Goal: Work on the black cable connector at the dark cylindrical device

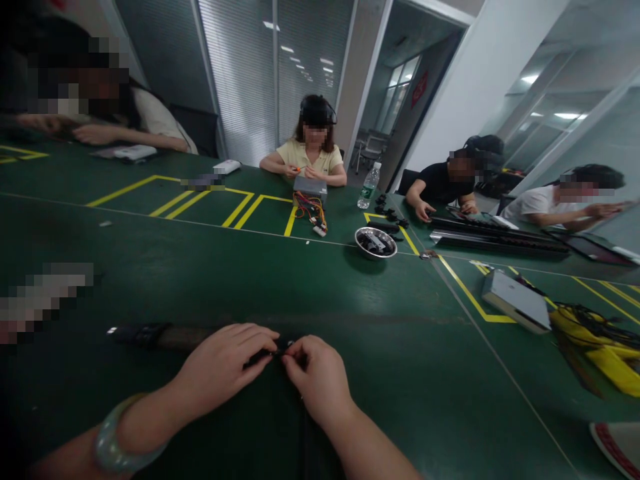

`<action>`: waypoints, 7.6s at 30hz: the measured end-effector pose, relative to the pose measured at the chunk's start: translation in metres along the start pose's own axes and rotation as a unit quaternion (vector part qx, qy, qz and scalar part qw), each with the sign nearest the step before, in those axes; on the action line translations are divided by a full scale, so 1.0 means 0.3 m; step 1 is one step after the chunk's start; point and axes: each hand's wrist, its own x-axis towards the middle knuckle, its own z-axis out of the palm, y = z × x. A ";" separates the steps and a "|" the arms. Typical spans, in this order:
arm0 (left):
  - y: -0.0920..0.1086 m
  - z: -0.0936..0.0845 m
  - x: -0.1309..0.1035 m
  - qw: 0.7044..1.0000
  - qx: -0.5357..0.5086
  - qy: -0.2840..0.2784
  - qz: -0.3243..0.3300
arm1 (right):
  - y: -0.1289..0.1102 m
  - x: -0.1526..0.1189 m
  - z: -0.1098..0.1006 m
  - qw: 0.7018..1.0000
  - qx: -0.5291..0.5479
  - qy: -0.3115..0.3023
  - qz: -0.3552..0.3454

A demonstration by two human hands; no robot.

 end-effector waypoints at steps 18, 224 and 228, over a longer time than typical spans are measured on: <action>0.010 0.005 0.000 1.000 -0.015 0.000 -0.007 | -0.001 -0.007 0.019 1.000 -0.005 0.026 -0.008; 0.011 0.004 0.000 1.000 0.015 0.021 0.016 | 0.014 -0.003 0.057 0.998 -0.045 0.039 -0.011; 0.006 0.011 -0.003 0.999 0.022 0.019 0.018 | 0.010 -0.006 0.056 0.998 -0.042 0.040 -0.017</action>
